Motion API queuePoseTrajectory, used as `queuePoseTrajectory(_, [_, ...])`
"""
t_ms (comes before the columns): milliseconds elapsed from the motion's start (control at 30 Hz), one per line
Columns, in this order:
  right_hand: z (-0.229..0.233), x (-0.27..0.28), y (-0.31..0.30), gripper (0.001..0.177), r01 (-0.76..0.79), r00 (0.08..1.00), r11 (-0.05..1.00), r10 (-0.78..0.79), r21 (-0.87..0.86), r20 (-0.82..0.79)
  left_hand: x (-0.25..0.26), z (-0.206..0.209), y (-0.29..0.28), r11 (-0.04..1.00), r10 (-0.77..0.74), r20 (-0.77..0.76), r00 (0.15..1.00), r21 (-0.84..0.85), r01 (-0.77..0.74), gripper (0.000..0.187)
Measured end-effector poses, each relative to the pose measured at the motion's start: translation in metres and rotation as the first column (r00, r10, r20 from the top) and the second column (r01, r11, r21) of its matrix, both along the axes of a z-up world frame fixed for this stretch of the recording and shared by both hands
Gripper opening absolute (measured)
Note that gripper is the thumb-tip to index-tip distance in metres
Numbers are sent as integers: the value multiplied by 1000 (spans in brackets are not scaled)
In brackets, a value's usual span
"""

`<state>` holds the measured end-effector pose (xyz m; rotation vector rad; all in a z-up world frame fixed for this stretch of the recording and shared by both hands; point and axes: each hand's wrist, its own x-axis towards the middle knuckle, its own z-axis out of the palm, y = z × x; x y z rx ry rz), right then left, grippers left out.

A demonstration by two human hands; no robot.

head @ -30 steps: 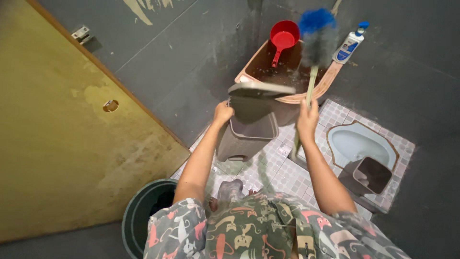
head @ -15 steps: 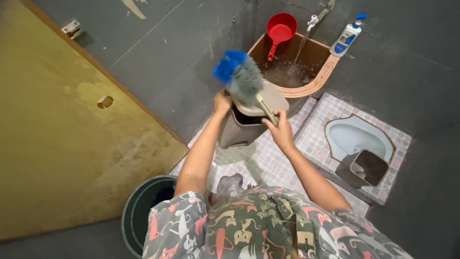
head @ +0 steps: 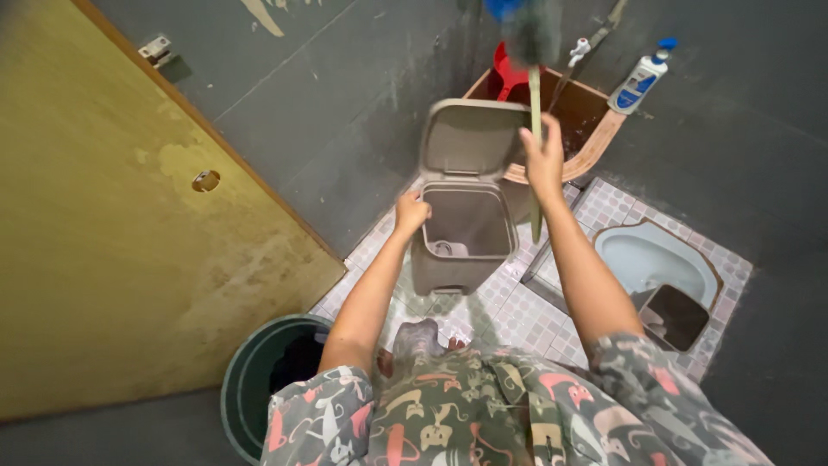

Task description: The person is cleaning a plastic trash can and its lid using a long-handled brush and water from a bathroom tub.

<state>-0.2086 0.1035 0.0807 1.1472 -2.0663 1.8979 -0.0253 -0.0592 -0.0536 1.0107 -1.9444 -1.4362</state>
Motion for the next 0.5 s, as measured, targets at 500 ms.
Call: queuePoseTrajectory(500, [7,65,49,25,109,986,755,0,647,-167,-16,32,-19,992,93,-111,989,98,-83,24])
